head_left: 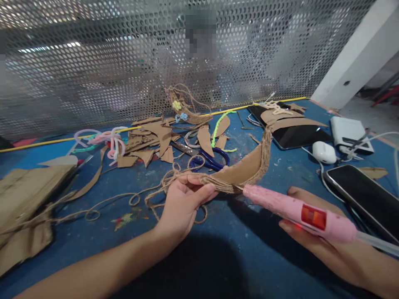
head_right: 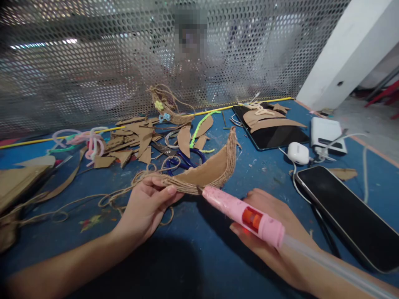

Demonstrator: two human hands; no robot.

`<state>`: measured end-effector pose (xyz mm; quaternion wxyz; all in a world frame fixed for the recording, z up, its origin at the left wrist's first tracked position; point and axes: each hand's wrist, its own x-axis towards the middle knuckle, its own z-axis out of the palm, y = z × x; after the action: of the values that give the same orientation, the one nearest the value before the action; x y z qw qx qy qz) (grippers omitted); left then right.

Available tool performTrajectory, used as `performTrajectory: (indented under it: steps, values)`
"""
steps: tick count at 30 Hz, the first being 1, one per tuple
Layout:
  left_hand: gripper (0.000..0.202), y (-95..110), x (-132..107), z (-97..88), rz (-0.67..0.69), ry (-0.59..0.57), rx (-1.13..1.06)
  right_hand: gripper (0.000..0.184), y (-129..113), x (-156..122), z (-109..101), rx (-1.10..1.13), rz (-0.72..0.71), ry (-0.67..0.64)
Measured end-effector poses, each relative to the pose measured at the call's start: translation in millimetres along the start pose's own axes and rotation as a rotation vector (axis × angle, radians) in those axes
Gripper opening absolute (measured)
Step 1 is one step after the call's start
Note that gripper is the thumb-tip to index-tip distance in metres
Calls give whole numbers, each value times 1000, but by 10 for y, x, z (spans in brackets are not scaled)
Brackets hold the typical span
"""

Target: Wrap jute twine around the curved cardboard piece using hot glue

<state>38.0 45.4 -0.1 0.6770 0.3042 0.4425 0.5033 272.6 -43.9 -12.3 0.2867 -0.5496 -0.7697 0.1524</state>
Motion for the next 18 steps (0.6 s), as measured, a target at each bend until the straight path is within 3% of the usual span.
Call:
performTrajectory:
  steps: [10, 18]
  values:
    - [49, -16, -7, -12, -14, -48, 67, 17, 8, 59, -26, 62, -19, -47]
    - [49, -3, 7, -16, 45, 22, 45, 29, 5, 27, 35, -73, 53, 28]
